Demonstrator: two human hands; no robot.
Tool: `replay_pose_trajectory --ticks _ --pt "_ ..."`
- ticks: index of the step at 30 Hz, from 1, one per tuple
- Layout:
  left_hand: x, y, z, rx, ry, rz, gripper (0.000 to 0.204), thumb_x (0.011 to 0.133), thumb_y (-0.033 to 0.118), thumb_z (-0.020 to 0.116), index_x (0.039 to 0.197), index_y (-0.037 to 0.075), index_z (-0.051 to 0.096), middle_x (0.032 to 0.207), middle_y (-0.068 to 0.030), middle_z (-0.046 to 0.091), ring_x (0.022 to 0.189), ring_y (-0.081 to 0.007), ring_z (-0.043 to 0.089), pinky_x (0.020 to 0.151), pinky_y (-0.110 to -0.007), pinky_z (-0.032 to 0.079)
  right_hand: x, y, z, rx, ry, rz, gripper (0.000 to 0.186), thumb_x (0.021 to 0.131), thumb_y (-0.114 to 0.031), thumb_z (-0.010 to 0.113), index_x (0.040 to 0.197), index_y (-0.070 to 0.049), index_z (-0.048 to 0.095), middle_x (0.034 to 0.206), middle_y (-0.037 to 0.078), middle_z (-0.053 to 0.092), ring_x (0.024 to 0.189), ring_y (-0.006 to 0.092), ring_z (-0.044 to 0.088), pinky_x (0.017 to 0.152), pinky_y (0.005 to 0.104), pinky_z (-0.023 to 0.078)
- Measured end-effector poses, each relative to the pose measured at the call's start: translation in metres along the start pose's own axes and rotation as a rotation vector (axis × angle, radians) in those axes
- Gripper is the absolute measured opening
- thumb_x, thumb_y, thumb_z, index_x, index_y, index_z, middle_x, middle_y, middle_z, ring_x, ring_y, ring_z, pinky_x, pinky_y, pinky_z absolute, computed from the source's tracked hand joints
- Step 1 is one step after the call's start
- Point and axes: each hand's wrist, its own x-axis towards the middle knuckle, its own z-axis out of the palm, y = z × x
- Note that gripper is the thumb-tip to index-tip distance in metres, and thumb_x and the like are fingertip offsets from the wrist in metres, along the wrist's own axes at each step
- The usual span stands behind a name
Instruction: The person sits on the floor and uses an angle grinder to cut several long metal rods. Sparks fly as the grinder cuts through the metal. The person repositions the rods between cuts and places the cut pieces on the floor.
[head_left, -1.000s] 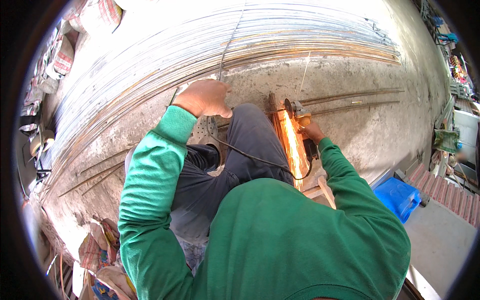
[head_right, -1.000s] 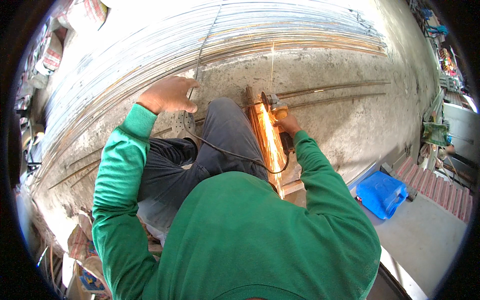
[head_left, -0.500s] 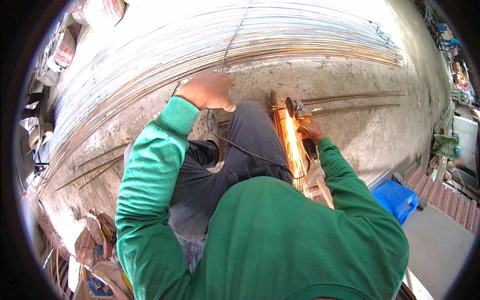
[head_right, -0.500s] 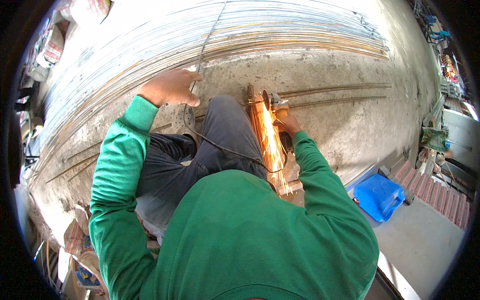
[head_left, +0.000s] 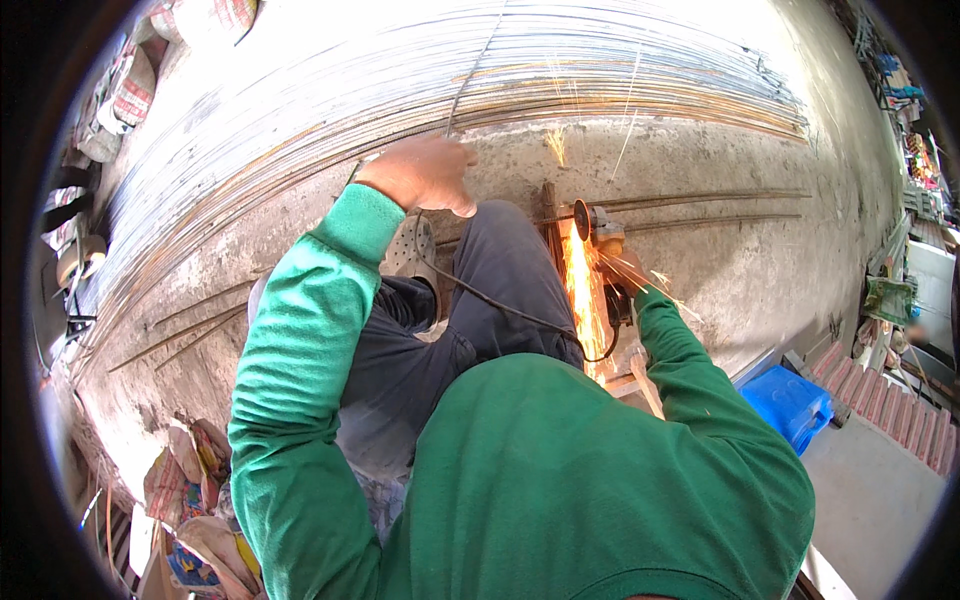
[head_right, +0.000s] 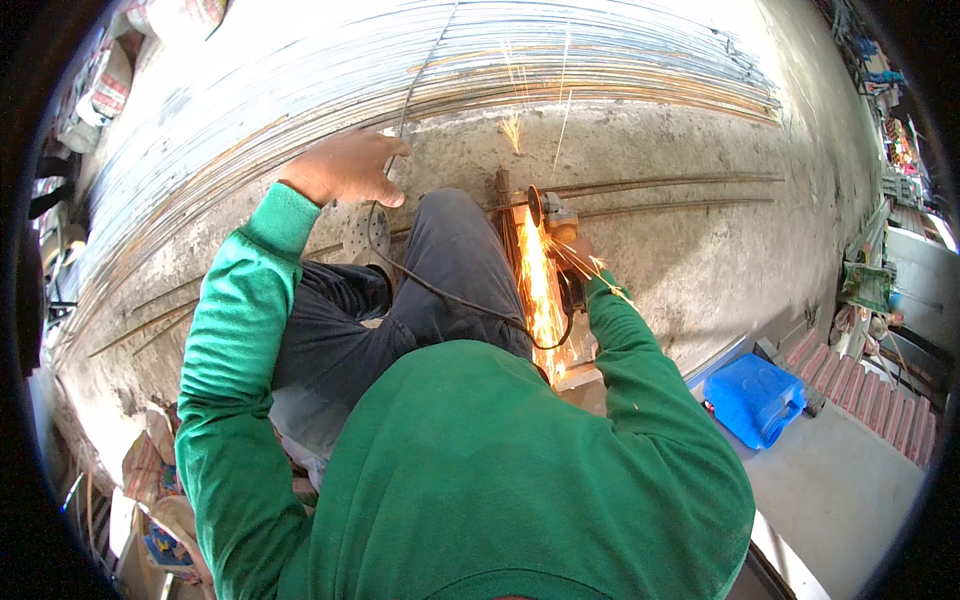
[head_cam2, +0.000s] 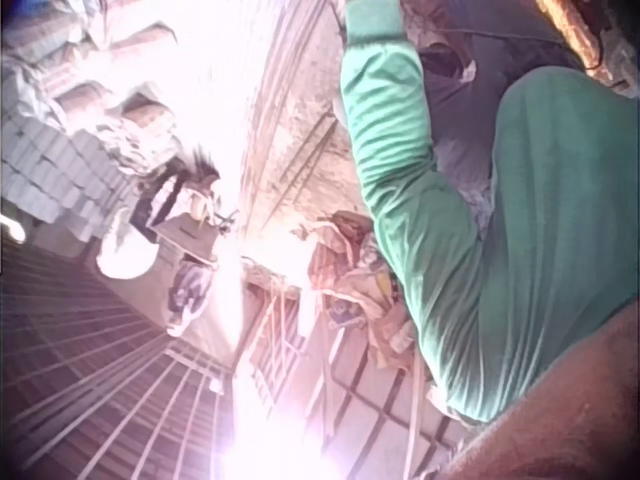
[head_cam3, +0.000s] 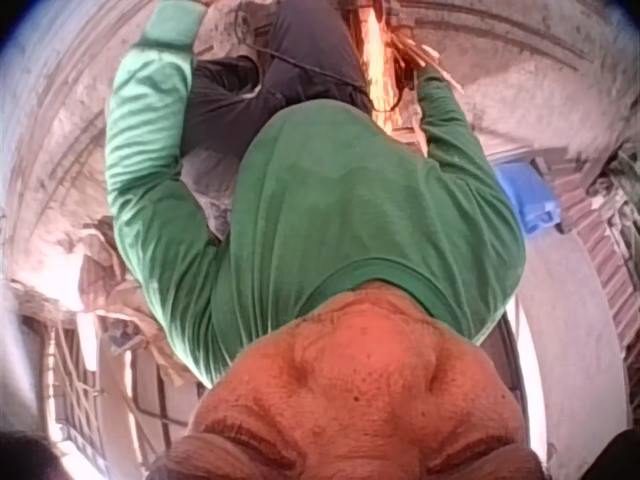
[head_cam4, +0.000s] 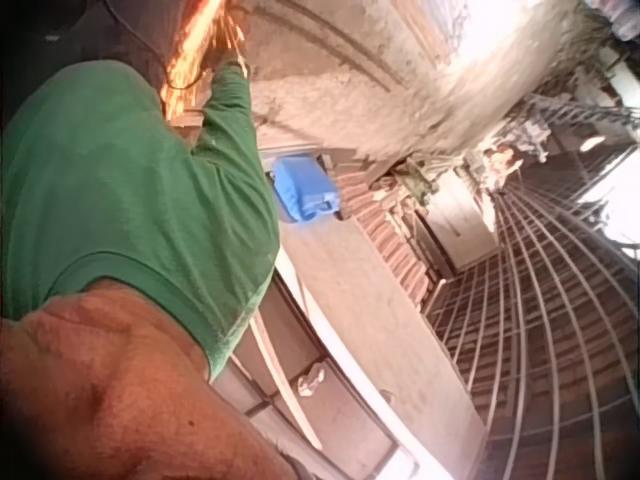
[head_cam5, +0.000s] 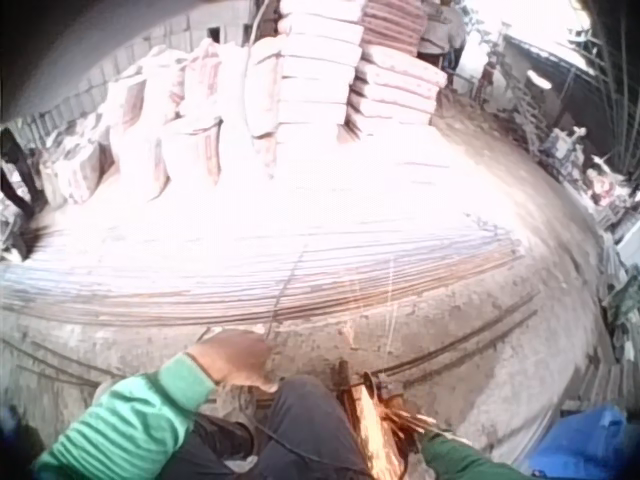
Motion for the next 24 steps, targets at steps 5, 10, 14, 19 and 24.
replay_pose_trajectory --ticks 5,10,14,19,24 --pt "-0.005 -0.001 0.001 0.011 0.013 -0.035 0.074 0.071 0.034 0.076 0.136 0.008 0.051 0.129 -0.0164 0.058 0.121 -0.0355 0.053 0.101 -0.045 0.042 0.011 -0.007 0.016 0.193 0.055 0.293 0.039 0.063 -0.020 0.081 0.088 0.007 0.067 0.086 0.013 0.068 0.073 0.0209 0.065 0.061 0.0361 0.050" --pt "0.000 0.003 0.000 -0.004 0.046 0.007 0.073 0.071 0.033 0.076 0.135 0.008 0.052 0.128 -0.0176 0.058 0.120 -0.0356 0.054 0.101 -0.045 0.042 0.026 0.031 0.007 0.011 0.118 0.134 0.031 0.067 -0.018 0.079 0.084 0.005 0.067 0.085 0.011 0.068 0.071 0.0204 0.064 0.060 0.0344 0.050" --pt "0.000 -0.002 0.002 -0.008 0.029 -0.010 0.073 0.071 0.033 0.077 0.135 0.009 0.051 0.128 -0.0175 0.058 0.120 -0.0353 0.053 0.101 -0.045 0.042 0.016 -0.008 0.011 0.271 0.047 0.246 0.032 0.064 -0.017 0.079 0.085 0.005 0.067 0.087 0.013 0.068 0.073 0.0226 0.066 0.062 0.0365 0.051" --pt "-0.002 0.003 -0.003 -0.009 0.010 0.000 0.073 0.071 0.033 0.076 0.136 0.010 0.051 0.130 -0.0169 0.057 0.122 -0.0353 0.052 0.101 -0.046 0.042 0.009 -0.018 0.009 0.201 0.114 0.204 0.029 0.064 -0.017 0.080 0.081 0.003 0.068 0.078 0.011 0.068 0.067 0.0203 0.064 0.059 0.0367 0.049" --pt "-0.003 0.002 -0.004 -0.026 0.018 -0.020 0.075 0.071 0.034 0.077 0.137 0.011 0.050 0.133 -0.0161 0.054 0.125 -0.0349 0.049 0.103 -0.046 0.041 0.006 -0.022 0.009 0.125 0.100 0.075 0.026 0.065 -0.015 0.080 0.079 0.003 0.068 0.076 0.011 0.068 0.063 0.0201 0.063 0.057 0.0357 0.049"
